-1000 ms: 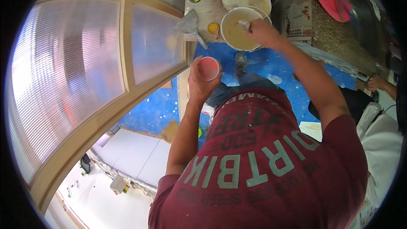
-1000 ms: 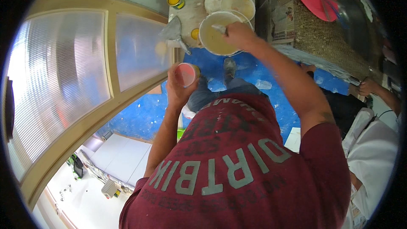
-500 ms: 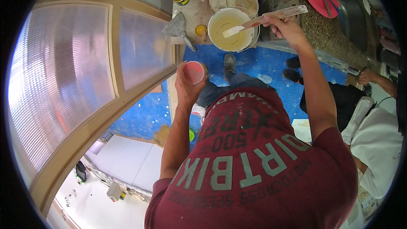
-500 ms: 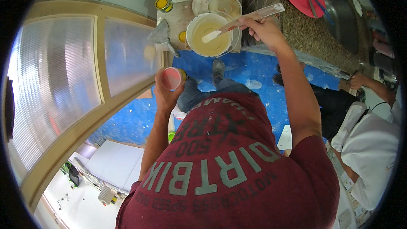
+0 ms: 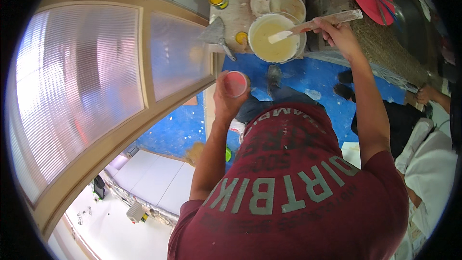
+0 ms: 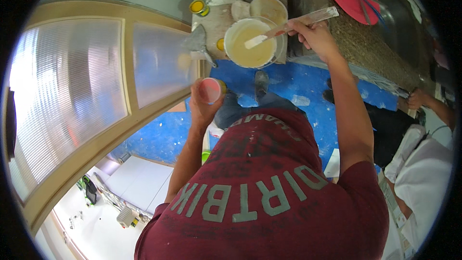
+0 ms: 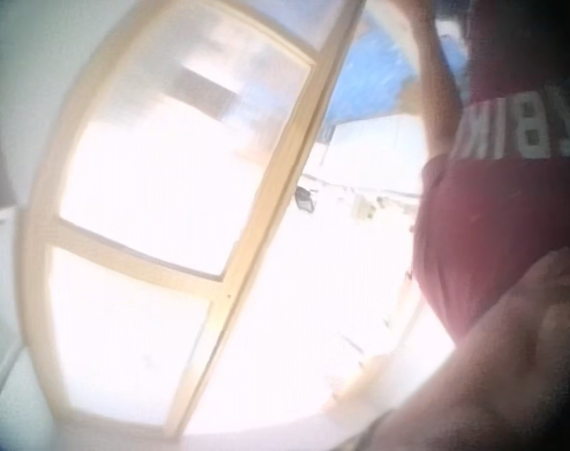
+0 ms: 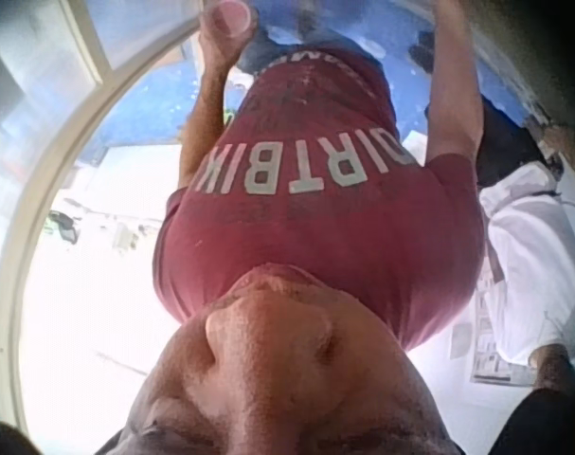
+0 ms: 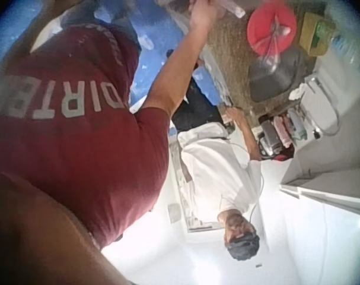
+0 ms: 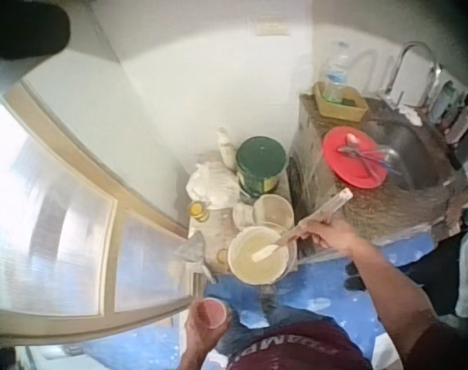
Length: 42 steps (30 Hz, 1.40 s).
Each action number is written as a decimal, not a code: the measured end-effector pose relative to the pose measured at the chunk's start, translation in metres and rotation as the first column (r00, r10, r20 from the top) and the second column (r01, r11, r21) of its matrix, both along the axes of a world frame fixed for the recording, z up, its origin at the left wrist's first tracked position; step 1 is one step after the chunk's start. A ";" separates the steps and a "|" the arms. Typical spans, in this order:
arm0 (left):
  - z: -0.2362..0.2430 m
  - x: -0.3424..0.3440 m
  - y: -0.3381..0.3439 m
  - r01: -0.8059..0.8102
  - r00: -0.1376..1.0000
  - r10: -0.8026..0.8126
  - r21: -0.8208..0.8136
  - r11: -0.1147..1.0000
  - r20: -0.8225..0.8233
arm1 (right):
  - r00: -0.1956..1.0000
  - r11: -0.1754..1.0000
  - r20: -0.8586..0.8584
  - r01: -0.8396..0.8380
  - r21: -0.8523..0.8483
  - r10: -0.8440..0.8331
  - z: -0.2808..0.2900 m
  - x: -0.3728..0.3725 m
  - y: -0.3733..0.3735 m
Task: The person mixes a white substance in a bucket using a stick. They then add yellow and pink powders from small containers into the bucket and continue to stir the mixture. The person also handles a white plastic bag containing a white powder.
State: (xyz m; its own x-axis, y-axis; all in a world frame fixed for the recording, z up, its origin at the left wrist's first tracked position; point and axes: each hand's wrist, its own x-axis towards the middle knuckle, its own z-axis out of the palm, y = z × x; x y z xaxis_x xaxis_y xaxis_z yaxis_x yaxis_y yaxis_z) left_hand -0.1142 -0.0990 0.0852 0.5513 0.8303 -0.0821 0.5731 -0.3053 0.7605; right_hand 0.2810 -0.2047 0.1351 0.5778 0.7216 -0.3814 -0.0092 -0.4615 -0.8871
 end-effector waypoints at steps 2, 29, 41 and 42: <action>0.005 0.003 -0.003 0.004 1.000 -0.004 -0.024 1.000 -0.017 | 0.972 0.992 0.203 -0.127 0.024 0.119 -0.009 -0.006 0.010; 0.013 0.015 0.002 -0.060 0.998 0.061 -0.033 0.998 0.033 | 0.711 0.836 0.442 -0.491 -0.246 0.548 -0.110 -0.053 0.101; 0.010 0.011 0.008 -0.054 0.997 0.055 -0.017 0.998 0.046 | 0.766 0.967 0.605 -0.253 -0.025 0.216 -0.114 -0.081 0.099; 0.013 0.009 0.007 -0.053 0.998 0.054 -0.029 0.998 0.039 | 0.745 0.949 0.611 -0.312 -0.035 0.268 -0.114 -0.083 0.098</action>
